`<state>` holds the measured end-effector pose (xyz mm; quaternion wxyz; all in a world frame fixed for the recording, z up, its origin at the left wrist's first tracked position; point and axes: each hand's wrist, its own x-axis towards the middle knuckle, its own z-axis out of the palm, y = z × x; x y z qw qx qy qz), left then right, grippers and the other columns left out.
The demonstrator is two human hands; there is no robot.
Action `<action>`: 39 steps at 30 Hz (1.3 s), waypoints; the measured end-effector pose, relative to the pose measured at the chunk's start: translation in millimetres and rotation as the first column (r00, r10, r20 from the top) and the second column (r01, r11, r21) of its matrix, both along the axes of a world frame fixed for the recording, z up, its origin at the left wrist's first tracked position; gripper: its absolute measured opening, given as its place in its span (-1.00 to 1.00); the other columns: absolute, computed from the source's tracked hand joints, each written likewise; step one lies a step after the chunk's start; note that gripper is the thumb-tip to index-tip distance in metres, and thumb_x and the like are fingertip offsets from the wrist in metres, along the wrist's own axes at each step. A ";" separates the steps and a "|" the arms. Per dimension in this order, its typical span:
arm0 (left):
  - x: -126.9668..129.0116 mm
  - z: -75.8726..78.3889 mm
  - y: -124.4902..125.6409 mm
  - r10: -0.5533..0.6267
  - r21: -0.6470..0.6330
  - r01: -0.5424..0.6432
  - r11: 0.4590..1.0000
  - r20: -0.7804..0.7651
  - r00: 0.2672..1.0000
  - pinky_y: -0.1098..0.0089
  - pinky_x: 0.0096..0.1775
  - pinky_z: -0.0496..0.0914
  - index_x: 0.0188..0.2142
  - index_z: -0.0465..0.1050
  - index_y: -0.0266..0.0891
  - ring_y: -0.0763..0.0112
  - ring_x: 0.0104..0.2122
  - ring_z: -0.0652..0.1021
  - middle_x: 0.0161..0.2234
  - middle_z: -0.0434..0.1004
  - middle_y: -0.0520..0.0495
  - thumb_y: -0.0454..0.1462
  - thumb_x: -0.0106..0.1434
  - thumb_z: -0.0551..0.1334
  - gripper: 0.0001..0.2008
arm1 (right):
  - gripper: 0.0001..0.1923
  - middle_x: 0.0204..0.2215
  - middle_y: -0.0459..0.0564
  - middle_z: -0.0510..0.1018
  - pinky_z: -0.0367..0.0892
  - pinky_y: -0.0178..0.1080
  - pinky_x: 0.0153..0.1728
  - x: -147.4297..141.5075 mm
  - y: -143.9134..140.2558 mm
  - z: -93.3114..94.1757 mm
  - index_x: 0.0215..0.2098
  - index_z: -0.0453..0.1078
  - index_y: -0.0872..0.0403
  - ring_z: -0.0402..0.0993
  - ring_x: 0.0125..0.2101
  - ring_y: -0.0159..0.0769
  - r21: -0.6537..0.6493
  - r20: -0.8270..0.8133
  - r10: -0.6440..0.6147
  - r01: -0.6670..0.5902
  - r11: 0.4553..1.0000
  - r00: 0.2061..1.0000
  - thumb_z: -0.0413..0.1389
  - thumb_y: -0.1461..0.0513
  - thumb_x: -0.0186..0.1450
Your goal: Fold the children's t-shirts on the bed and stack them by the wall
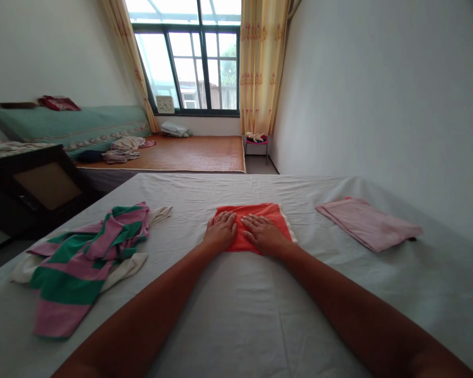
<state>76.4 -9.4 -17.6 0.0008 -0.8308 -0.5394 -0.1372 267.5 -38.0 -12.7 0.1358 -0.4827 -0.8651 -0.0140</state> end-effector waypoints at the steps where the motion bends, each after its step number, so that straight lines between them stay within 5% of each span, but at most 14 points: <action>1: -0.3 -0.6 0.2 0.000 0.003 0.000 1.000 0.001 1.000 0.03 0.20 0.09 0.24 0.15 -0.10 0.25 0.25 0.19 0.27 0.20 -0.06 -0.14 0.39 -0.14 -0.53 | -0.44 0.27 0.02 0.22 -0.08 -0.07 0.26 3.4 2.1 -0.6 0.31 0.11 0.05 0.05 0.28 -0.20 -0.005 -0.001 -0.027 0.027 1.000 1.000 -0.25 0.02 0.44; 6: -1.6 -1.0 0.6 0.003 -0.013 -0.003 1.000 0.014 1.000 0.03 0.21 0.08 0.24 0.15 -0.08 0.25 0.26 0.19 0.27 0.19 -0.04 -0.13 0.39 -0.14 -0.53 | -0.45 0.26 0.06 0.23 -0.05 0.00 0.25 47.1 26.1 -8.7 0.27 0.19 0.07 0.07 0.27 -0.17 -0.047 -0.012 -0.272 0.272 0.961 0.962 -0.23 0.02 0.43; 13: -2.6 -1.5 0.8 -0.007 -0.015 0.007 1.000 0.025 1.000 0.05 0.21 0.07 0.25 0.14 -0.08 0.26 0.26 0.18 0.28 0.19 -0.05 -0.13 0.38 -0.14 -0.52 | -0.40 0.22 0.33 0.24 -0.04 0.00 0.25 75.2 46.5 -31.8 0.22 0.19 0.35 0.04 0.27 -0.03 0.050 -0.159 -0.400 0.412 0.910 0.903 -0.11 0.10 0.36; 22: -3.9 -2.6 1.2 -0.013 -0.010 0.013 1.000 0.038 0.999 0.05 0.21 0.07 0.24 0.15 -0.06 0.26 0.25 0.18 0.27 0.19 -0.03 -0.13 0.38 -0.12 -0.53 | -0.37 0.20 0.18 0.30 0.17 -0.13 0.16 76.4 41.4 -14.2 0.26 0.12 0.19 0.28 0.15 -0.19 -0.149 -0.457 -0.409 0.385 0.911 0.790 0.00 0.13 0.27; 29: -3.2 -0.5 0.1 -0.006 -0.029 0.007 1.000 0.043 0.999 0.06 0.22 0.06 0.24 0.15 -0.05 0.26 0.26 0.18 0.27 0.19 -0.03 -0.13 0.38 -0.11 -0.54 | -0.49 0.12 0.22 0.38 0.19 0.04 0.08 70.9 33.7 -7.0 0.18 0.23 0.13 0.23 0.14 0.02 -0.156 -0.198 -0.585 0.563 0.811 0.787 -0.08 0.05 0.35; 34: -2.5 1.4 -0.8 -0.010 -0.031 0.011 0.999 0.047 0.999 0.05 0.22 0.06 0.24 0.15 -0.07 0.26 0.26 0.18 0.27 0.19 -0.04 -0.14 0.38 -0.11 -0.53 | -0.50 0.12 0.14 0.40 0.22 -0.12 0.08 73.0 33.8 -6.2 0.21 0.18 0.11 0.34 0.08 -0.14 -0.206 -0.328 -0.453 0.405 0.891 0.829 -0.02 0.16 0.33; 39: -3.3 0.7 -0.8 -0.017 -0.015 0.017 1.000 0.052 0.999 0.06 0.21 0.08 0.23 0.16 -0.07 0.28 0.25 0.19 0.27 0.20 -0.04 -0.14 0.38 -0.11 -0.54 | -0.38 0.00 0.10 0.50 0.31 -0.14 0.03 70.8 33.9 -2.7 0.25 0.10 0.12 0.46 -0.04 -0.22 -0.307 -0.603 -0.397 0.259 0.916 0.692 0.06 0.21 0.24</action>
